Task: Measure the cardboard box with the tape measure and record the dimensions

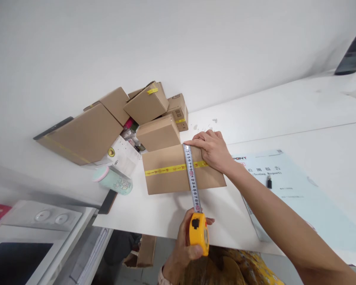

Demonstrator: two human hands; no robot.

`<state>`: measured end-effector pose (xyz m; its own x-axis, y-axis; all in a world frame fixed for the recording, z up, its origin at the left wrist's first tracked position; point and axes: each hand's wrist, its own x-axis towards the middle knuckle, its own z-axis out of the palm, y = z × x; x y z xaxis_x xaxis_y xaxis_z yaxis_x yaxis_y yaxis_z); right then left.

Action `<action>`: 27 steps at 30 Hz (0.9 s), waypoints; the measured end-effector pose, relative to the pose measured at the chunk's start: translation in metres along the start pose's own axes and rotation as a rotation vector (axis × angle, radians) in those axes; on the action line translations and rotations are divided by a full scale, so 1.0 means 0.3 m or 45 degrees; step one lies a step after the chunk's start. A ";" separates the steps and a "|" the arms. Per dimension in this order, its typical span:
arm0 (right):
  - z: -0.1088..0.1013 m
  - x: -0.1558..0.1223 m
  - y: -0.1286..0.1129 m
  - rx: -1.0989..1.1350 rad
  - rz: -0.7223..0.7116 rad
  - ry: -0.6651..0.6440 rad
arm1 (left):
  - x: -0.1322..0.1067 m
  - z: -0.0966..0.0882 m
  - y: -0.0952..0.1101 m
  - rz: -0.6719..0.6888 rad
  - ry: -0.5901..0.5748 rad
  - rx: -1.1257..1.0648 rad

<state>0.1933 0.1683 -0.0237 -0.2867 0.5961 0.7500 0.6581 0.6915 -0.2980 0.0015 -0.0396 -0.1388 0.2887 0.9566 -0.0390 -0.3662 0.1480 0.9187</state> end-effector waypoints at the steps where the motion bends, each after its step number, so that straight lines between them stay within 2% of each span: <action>1: 0.000 -0.001 -0.001 0.001 0.002 0.004 | 0.001 -0.012 -0.005 -0.008 -0.012 0.006; 5: 0.001 -0.003 -0.001 -0.003 0.000 0.006 | 0.001 -0.030 -0.020 -0.050 -0.043 -0.034; 15: 0.001 -0.004 -0.009 0.021 0.012 0.026 | 0.010 -0.005 0.006 -0.033 -0.072 -0.048; 19: -0.011 -0.014 -0.042 0.042 0.093 0.077 | -0.029 -0.012 0.025 -0.051 -0.097 -0.103; 23: -0.011 -0.090 -0.093 0.007 0.108 0.170 | -0.119 -0.019 0.081 -0.015 -0.077 -0.034; 27: 0.043 -0.247 -0.139 -0.070 -0.070 0.250 | -0.195 -0.041 0.130 0.010 0.036 0.107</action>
<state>0.1780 0.1006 -0.0745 -0.1851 0.4633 0.8666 0.6840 0.6940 -0.2249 -0.0405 -0.0868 -0.1056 0.2605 0.9646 -0.0419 -0.2923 0.1201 0.9487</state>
